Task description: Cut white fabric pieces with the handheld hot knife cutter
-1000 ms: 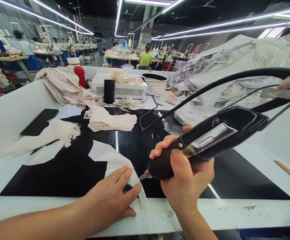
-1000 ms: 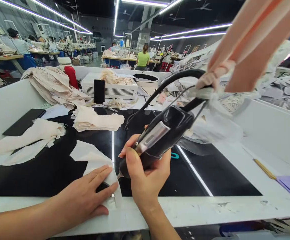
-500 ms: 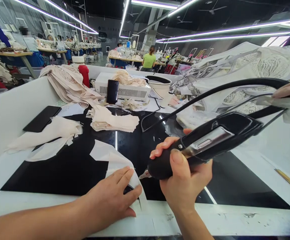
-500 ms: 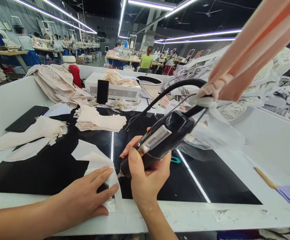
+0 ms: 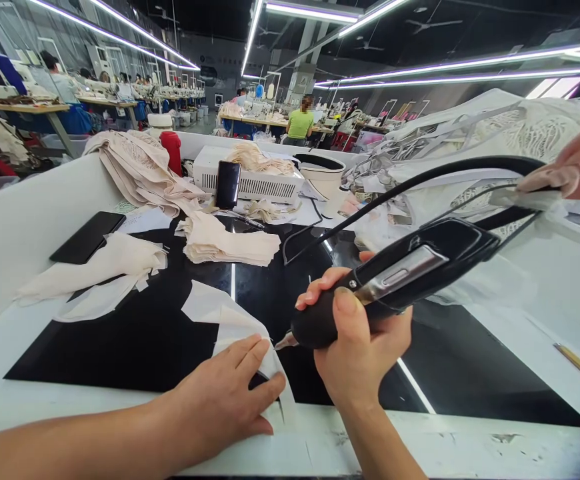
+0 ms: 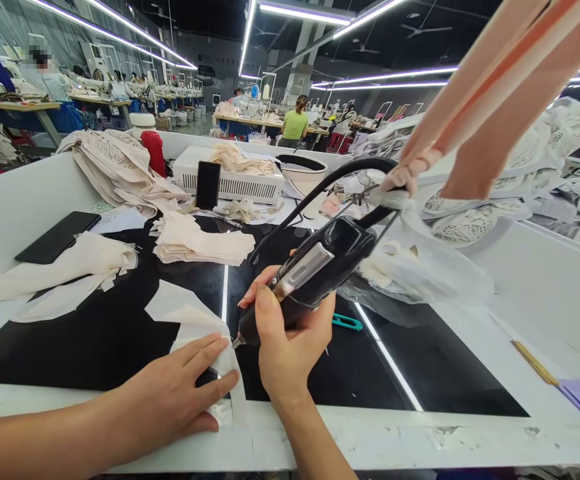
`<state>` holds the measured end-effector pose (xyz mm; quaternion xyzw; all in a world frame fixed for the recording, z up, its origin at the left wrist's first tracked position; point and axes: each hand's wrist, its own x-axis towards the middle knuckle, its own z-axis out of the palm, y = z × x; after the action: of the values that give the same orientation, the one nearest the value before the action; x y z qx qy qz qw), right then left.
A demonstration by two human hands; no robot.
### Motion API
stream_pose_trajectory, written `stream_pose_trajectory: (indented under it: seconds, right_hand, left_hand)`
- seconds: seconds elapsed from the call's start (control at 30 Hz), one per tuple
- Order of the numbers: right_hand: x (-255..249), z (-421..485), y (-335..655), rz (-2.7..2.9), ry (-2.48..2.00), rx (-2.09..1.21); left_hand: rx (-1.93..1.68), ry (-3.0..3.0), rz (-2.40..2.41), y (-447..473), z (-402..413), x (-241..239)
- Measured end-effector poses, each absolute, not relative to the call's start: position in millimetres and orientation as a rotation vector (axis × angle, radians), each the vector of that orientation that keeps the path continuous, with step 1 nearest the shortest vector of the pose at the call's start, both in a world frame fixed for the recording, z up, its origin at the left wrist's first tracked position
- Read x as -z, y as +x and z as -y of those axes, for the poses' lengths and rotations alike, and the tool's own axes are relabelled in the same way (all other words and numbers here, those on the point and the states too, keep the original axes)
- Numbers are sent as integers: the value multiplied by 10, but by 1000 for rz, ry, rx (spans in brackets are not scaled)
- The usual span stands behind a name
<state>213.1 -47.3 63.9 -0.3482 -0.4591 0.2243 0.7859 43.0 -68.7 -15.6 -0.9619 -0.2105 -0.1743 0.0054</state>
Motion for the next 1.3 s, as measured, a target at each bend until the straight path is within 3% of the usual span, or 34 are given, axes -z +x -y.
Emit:
stream_pose_trajectory:
  seconds: [0.43,0.7,0.83,1.07,1.3]
  right_hand:
    - [-591,397,2072,968,-745,-534]
    - [-638,390,2050,973,-786,-597]
    - [-663,431,2139,966,-789,-568]
    - [-728,589,2296,953,-789,-529]
    - [-739,774,2277,964,-761,-558]
  left_hand:
    - [513,-2977,655,400,688,169]
    - [797,-2991,608,90,399,317]
    - [650,-3104,686,-94,196,283]
    - [150,-3128,1032,142,319,-232]
    - [77,-3157,1077,350,482,-423]
